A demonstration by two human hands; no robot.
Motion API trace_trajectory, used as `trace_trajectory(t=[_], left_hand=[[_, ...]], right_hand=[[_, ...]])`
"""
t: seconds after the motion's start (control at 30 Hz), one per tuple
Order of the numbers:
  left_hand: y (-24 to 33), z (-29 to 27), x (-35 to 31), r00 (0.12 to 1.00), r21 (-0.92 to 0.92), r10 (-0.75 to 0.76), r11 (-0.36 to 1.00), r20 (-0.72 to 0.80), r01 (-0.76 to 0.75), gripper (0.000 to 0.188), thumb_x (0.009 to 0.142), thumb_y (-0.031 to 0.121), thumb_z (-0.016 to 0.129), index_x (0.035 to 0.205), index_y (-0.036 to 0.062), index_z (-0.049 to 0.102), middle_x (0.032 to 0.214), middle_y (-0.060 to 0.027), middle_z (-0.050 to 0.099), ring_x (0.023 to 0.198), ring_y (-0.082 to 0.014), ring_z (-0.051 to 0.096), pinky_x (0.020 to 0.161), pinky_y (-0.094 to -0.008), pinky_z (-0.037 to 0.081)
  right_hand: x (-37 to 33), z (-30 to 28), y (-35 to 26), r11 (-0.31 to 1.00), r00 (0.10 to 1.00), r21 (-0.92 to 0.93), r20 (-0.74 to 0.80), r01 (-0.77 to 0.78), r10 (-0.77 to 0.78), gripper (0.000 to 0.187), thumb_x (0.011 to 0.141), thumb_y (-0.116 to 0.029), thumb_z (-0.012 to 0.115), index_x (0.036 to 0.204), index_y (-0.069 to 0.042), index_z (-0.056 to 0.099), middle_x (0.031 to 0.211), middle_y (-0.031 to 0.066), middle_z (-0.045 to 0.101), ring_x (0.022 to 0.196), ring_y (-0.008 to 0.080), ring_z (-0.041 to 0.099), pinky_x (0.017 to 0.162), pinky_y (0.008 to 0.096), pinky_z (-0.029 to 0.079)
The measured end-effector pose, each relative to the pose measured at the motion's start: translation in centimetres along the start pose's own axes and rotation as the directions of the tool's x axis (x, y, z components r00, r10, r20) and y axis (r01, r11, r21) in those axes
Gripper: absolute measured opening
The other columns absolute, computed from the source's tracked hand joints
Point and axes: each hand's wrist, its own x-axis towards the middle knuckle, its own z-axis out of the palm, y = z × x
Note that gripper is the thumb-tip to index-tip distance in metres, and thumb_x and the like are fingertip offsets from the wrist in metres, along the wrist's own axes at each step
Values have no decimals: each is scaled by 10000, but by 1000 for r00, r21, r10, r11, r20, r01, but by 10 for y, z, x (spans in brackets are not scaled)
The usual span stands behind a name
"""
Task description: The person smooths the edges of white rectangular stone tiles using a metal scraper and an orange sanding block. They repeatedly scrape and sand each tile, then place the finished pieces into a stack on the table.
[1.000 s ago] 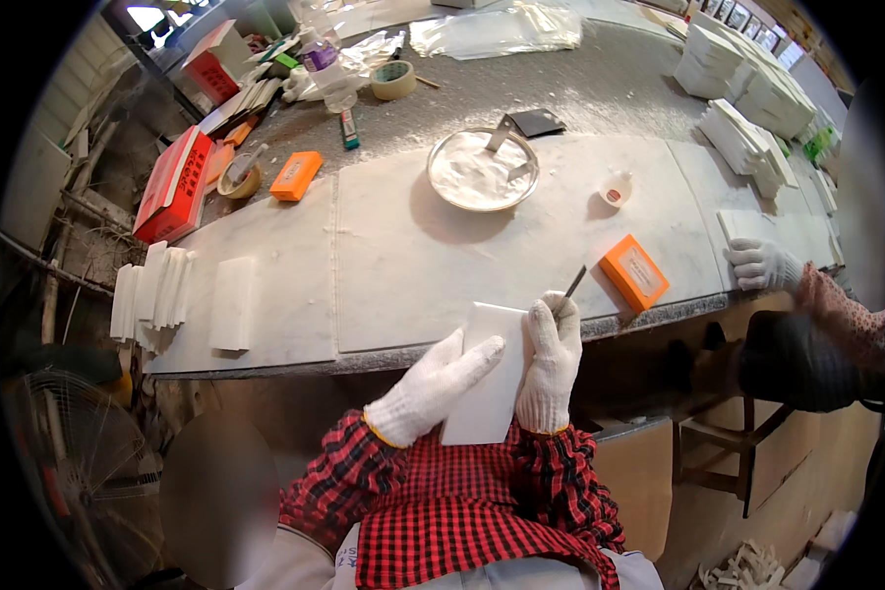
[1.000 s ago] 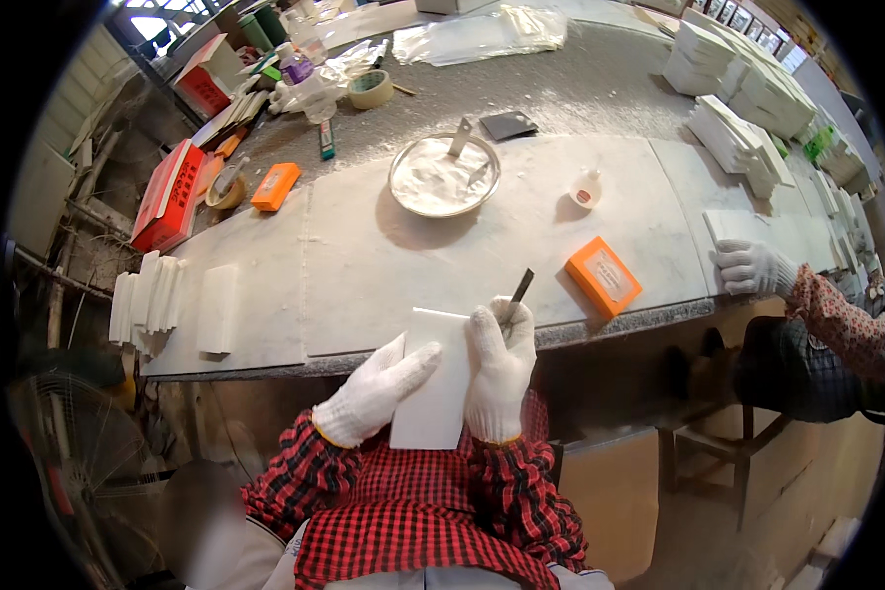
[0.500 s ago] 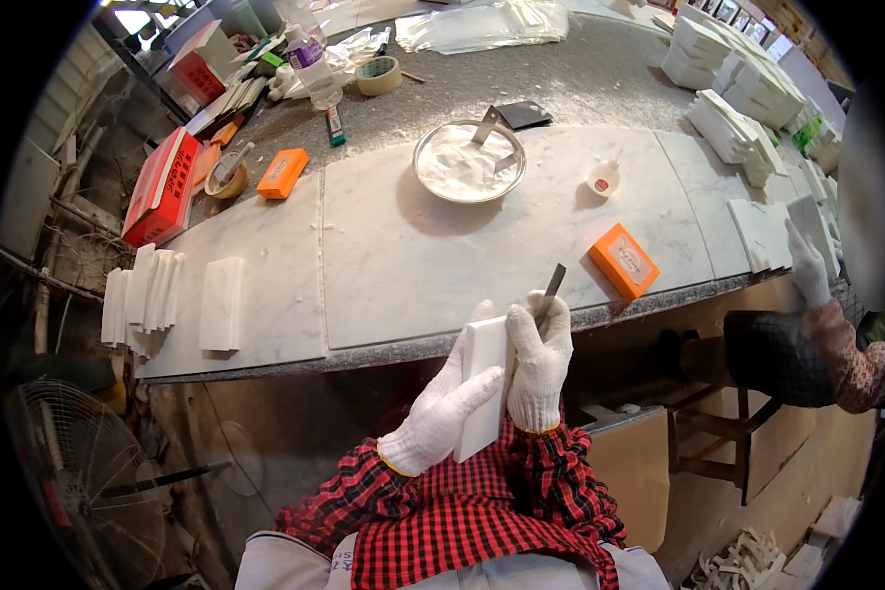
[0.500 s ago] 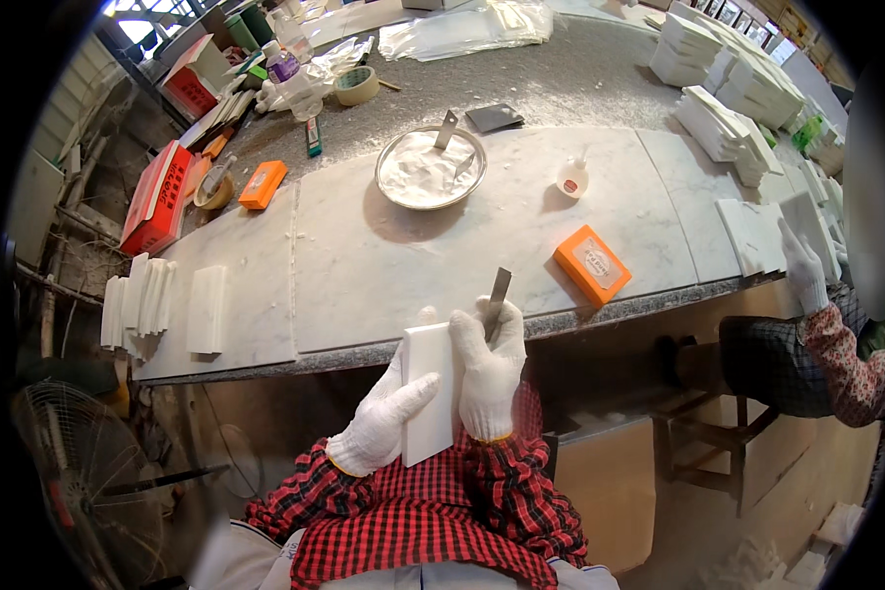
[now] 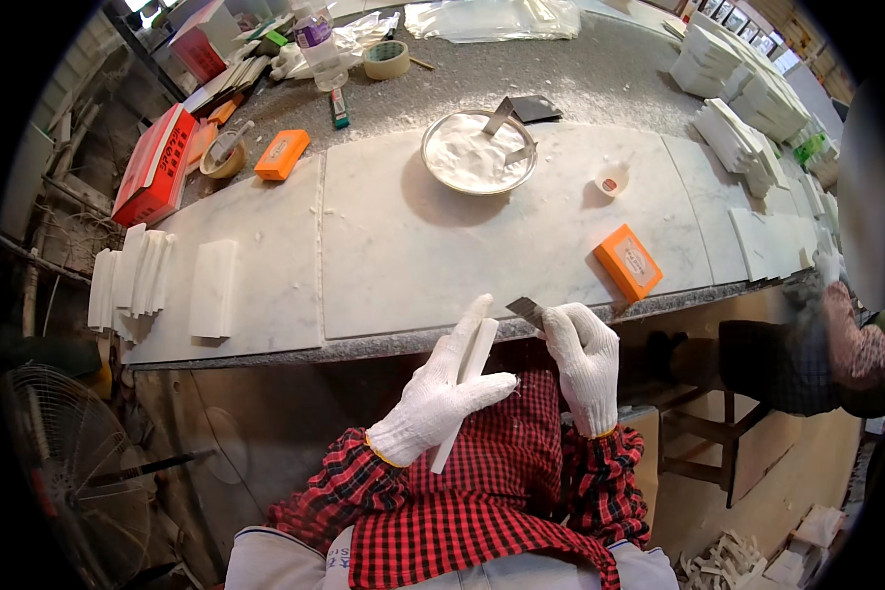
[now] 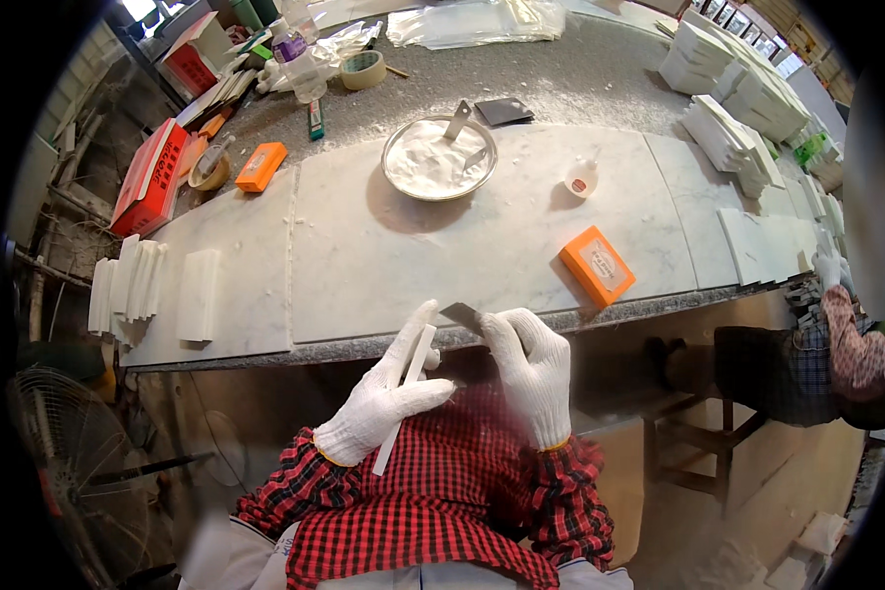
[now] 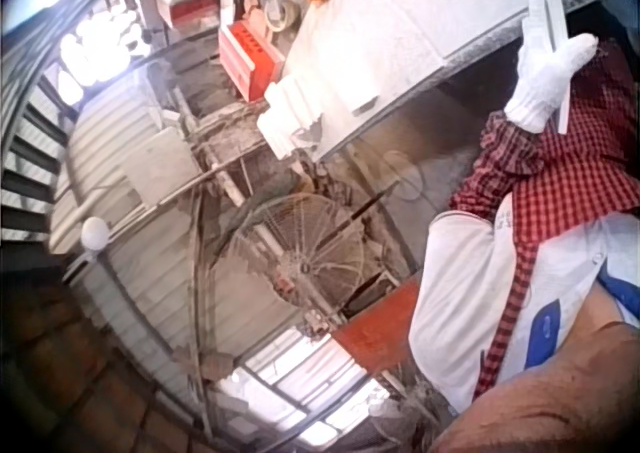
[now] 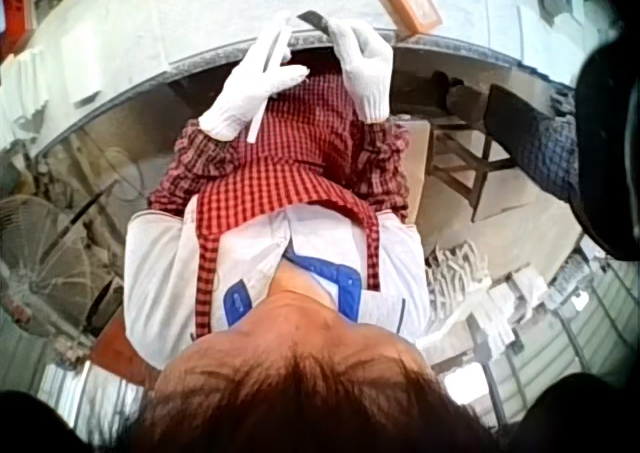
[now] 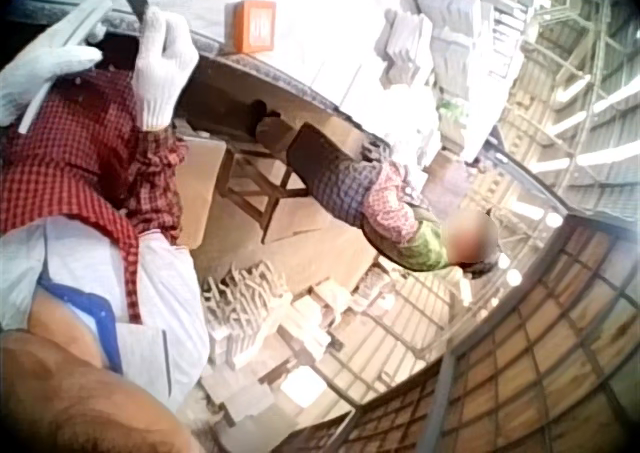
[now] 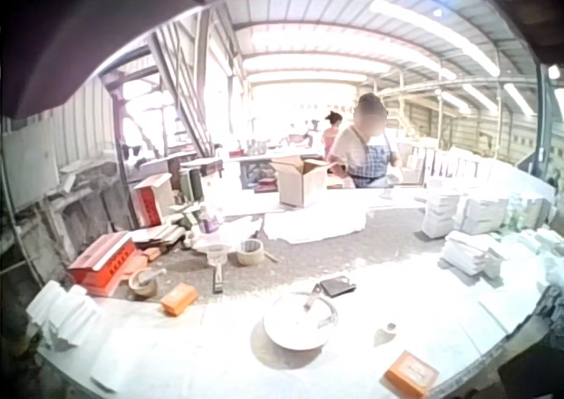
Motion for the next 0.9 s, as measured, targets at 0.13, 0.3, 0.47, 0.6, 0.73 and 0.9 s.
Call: trace_trajectory(t=[0.13, 0.3, 0.47, 0.6, 0.73, 0.9], left_hand=[[-1, 1, 2, 1000, 26, 5, 1000, 10, -5, 945, 871, 396, 769, 1655, 176, 291, 1479, -234, 489, 1395, -355, 480, 1178, -442, 362], [-2, 1, 4, 1000, -7, 28, 1000, -9, -28, 873, 865, 395, 773, 1607, 177, 367, 1380, -221, 524, 1332, -356, 520, 1141, -437, 398], [-3, 3, 5, 995, 110, 17, 994, -94, -7, 926, 821, 392, 794, 1616, 197, 361, 1337, -225, 528, 1270, -362, 563, 1088, -450, 451], [-3, 7, 2, 989, 238, -21, 970, -145, 56, 996, 784, 381, 808, 1638, 215, 324, 1298, -216, 529, 1219, -368, 586, 1056, -456, 479], [-12, 11, 2, 986, 253, 7, 967, -169, 36, 1016, 768, 330, 798, 1651, 242, 301, 1267, -204, 525, 1187, -365, 596, 1040, -454, 489], [-17, 10, 3, 980, 217, 45, 976, -193, -2, 1017, 752, 261, 773, 1654, 266, 302, 1263, -185, 522, 1184, -348, 590, 1043, -441, 487]], right_hand=[[11, -1, -19, 994, 992, -99, 118, 46, -34, 209, 1006, -143, 669, 976, 54, 731, 782, 68, 700, 716, 81, 600, 669, 263, 488], [10, 15, -16, 991, 992, -94, 97, 92, -82, 176, 992, -125, 682, 971, 43, 733, 778, 101, 708, 699, 97, 632, 652, 279, 505], [3, 25, -7, 974, 983, -133, 9, 185, -185, 121, 968, -82, 702, 956, 33, 736, 774, 122, 712, 671, 143, 665, 637, 285, 514], [-10, 32, 7, 977, 982, -123, -54, 173, -180, 106, 961, -66, 707, 972, 33, 744, 800, 131, 730, 678, 163, 685, 635, 290, 525], [-19, 37, 4, 998, 993, -43, -101, 51, -55, 124, 978, -78, 699, 974, 39, 740, 779, 125, 725, 681, 134, 679, 633, 288, 522], [-34, 42, -3, 999, 999, -8, -36, -37, 36, 193, 1012, -115, 666, 947, 61, 710, 784, 68, 704, 714, 83, 614, 651, 268, 501]])
